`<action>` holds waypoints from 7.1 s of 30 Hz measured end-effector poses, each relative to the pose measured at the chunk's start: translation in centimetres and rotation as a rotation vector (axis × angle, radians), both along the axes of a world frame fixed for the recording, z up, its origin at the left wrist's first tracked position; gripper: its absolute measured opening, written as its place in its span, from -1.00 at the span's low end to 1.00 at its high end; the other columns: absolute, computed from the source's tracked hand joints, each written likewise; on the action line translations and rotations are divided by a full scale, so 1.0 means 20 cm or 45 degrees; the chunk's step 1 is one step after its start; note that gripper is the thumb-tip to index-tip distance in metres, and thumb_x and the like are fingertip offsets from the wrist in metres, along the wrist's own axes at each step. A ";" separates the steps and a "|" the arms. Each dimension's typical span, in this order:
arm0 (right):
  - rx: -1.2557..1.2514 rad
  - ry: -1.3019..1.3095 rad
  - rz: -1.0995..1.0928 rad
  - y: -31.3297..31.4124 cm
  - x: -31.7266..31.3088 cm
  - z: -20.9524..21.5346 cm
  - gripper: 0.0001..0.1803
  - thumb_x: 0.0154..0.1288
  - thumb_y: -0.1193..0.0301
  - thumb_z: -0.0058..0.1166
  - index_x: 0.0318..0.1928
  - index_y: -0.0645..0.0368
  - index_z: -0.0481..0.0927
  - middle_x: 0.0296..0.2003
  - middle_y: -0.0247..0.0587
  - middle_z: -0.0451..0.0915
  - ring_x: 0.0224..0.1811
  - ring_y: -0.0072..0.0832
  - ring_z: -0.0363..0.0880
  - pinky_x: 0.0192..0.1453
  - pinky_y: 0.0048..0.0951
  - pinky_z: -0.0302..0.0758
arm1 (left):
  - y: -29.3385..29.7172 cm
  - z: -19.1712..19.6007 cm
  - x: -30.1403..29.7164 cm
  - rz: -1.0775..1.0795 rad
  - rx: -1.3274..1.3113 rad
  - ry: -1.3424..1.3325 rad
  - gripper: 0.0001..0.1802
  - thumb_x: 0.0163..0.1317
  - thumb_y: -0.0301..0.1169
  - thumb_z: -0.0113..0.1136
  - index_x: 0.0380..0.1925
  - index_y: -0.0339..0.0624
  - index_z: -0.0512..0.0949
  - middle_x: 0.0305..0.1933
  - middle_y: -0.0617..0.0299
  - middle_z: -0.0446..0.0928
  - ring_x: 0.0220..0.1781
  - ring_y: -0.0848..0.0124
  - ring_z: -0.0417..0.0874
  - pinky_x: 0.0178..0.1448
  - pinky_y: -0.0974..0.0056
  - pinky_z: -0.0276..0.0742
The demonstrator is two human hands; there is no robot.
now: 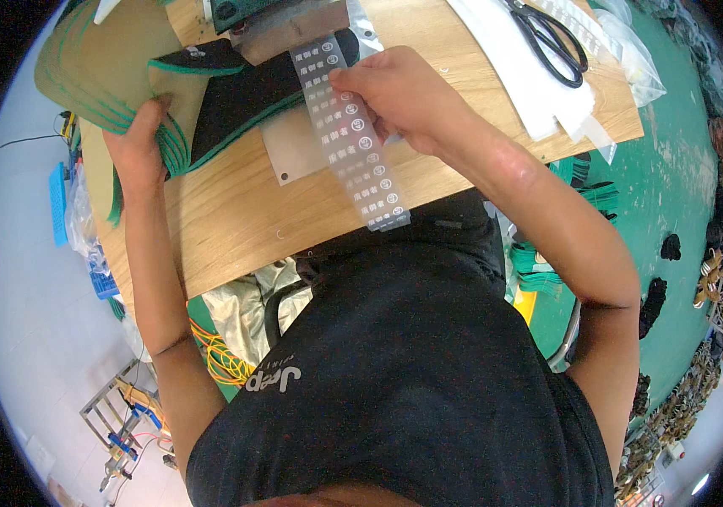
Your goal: The person cuts a small sticker from a strip using shears and applies it to the heel area of a green and black insole, repeating the process for another insole after untying a bundle.
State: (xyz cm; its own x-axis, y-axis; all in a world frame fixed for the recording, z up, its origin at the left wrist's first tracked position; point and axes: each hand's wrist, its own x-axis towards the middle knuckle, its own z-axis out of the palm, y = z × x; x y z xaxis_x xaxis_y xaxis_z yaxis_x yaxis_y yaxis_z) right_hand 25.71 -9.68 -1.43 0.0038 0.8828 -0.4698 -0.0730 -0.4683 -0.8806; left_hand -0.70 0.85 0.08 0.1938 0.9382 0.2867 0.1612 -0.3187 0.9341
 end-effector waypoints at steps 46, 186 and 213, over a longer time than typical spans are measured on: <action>0.270 0.377 -0.505 -0.07 0.04 0.01 -0.74 0.36 0.36 -0.04 -0.39 0.31 0.53 -0.52 -0.24 0.56 -0.50 -0.56 0.56 -0.51 -0.62 0.44 | -0.10 0.05 0.09 -0.097 0.122 0.537 -0.68 -0.11 -0.45 0.27 -0.27 -0.28 0.55 -0.43 0.14 0.58 -0.44 0.37 0.56 -0.23 0.31 0.49; 0.075 -0.572 0.252 0.04 0.03 0.05 -0.66 0.37 0.26 -0.02 -0.45 0.24 0.58 -0.69 -0.29 0.55 -0.81 -0.68 0.43 -0.78 -0.73 0.17 | -0.04 0.01 -0.07 0.178 0.222 0.312 -0.72 -0.08 -0.40 0.35 -0.34 -0.32 0.60 -0.34 0.23 0.62 -0.30 0.47 0.57 -0.09 0.36 0.46; 0.089 -0.501 0.203 0.02 0.04 0.03 -0.68 0.36 0.23 -0.01 -0.42 0.22 0.58 -0.71 -0.34 0.50 -0.81 -0.69 0.41 -0.78 -0.72 0.14 | -0.13 0.06 0.05 -0.051 0.146 0.625 -0.68 -0.01 -0.32 0.31 -0.27 -0.29 0.58 -0.38 0.18 0.60 -0.34 0.46 0.55 -0.15 0.35 0.46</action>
State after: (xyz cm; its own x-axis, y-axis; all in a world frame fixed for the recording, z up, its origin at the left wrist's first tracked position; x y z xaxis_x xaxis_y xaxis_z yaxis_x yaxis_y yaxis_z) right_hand 26.42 -9.27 -0.82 0.0315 0.9165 -0.3988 0.3435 -0.3846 -0.8568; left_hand 0.37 -1.82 1.23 0.3670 0.8951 0.2533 0.5582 -0.4297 0.7098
